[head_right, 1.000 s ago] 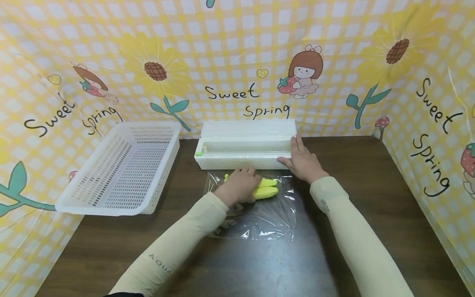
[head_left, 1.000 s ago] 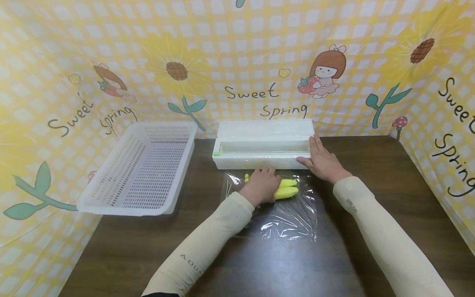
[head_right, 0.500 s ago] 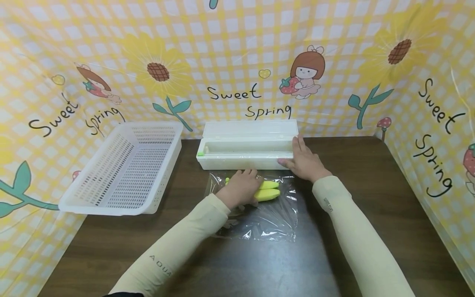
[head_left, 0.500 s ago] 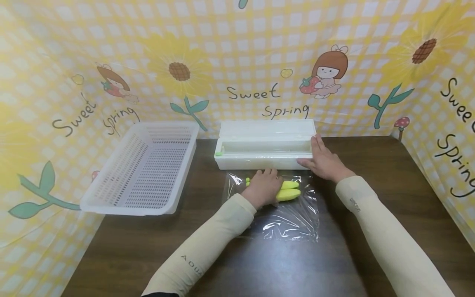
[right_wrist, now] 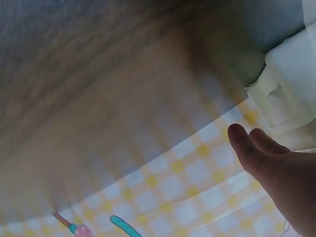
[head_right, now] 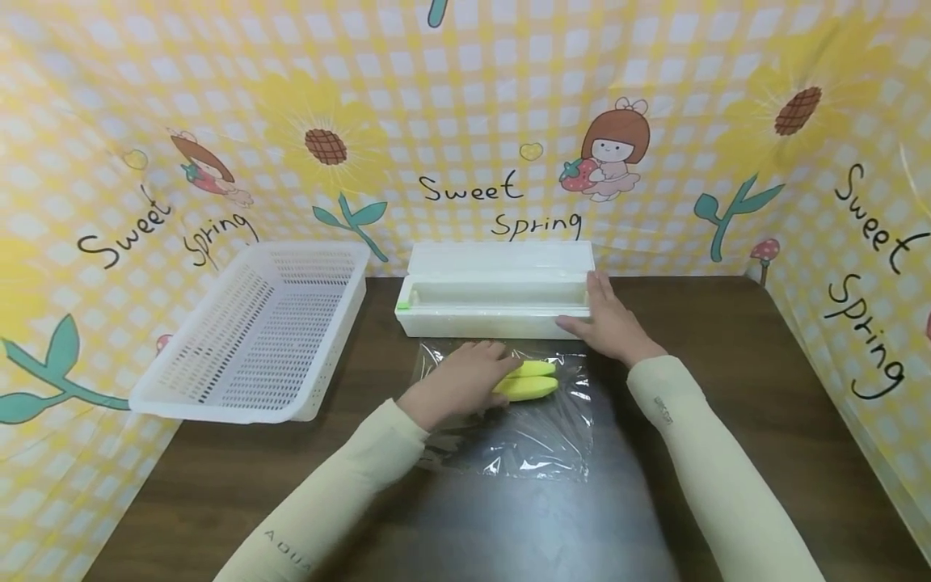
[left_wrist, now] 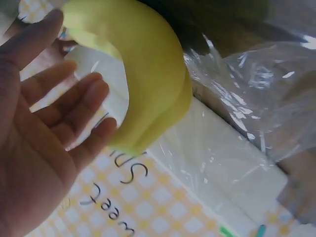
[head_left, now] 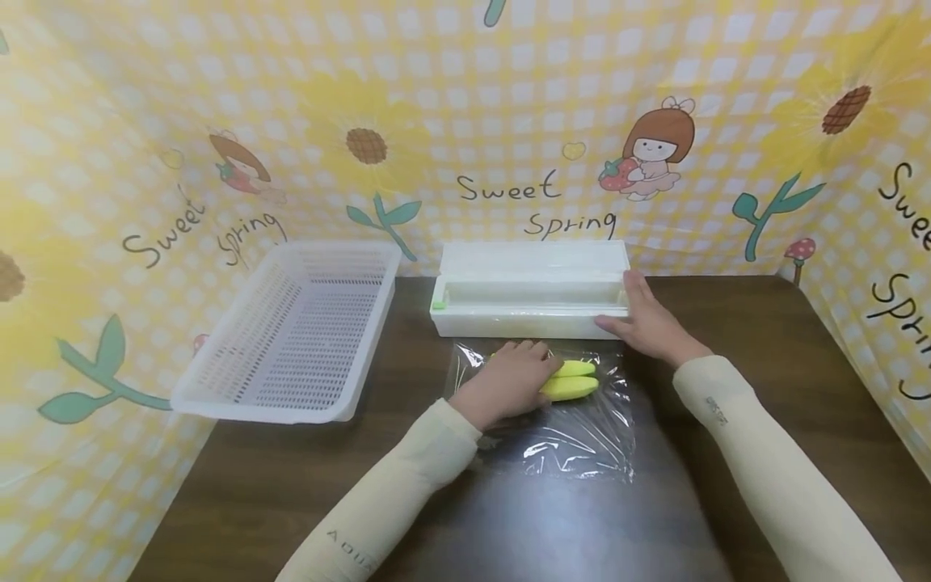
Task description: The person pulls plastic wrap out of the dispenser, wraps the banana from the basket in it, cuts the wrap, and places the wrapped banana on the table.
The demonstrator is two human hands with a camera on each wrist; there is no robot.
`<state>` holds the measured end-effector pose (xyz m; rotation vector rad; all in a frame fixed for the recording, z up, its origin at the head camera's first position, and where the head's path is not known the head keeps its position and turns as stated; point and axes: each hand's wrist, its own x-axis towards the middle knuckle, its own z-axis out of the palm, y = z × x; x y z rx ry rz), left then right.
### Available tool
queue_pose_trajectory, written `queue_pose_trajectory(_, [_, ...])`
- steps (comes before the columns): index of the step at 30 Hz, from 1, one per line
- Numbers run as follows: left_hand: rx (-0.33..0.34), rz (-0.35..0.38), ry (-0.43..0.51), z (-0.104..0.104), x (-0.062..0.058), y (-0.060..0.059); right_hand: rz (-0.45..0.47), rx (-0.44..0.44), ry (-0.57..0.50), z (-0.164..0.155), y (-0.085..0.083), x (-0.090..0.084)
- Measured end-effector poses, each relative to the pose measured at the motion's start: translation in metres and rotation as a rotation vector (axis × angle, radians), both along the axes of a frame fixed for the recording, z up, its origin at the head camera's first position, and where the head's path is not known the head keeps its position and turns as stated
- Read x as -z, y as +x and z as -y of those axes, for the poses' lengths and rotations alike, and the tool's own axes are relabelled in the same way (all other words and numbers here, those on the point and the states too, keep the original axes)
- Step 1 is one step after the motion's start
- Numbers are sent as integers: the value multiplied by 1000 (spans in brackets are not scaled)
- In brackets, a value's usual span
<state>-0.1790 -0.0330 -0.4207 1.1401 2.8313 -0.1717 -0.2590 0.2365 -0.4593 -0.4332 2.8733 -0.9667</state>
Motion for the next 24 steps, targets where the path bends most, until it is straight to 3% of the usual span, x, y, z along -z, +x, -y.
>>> queue_pose_trajectory(5, [41, 60, 149, 27, 3, 14, -73, 14, -106, -6, 19, 3])
queue_pose_trajectory(9, [52, 140, 255, 55, 11, 26, -138, 30, -33, -6, 47, 1])
queue_pose_trajectory(13, [19, 214, 277, 80, 13, 38, -180, 26, 62, -2, 86, -8])
queue_pose_trajectory(15, [-10, 247, 263, 92, 15, 44, -198, -21, 107, 2, 106, -9])
queue_pose_trajectory(19, [-52, 301, 225, 116, 22, 58, -203, -206, 164, 11, 147, -3])
queue_pose_trajectory(24, [-65, 276, 191, 134, 32, 69, -298, -347, 225, 17, 182, 17])
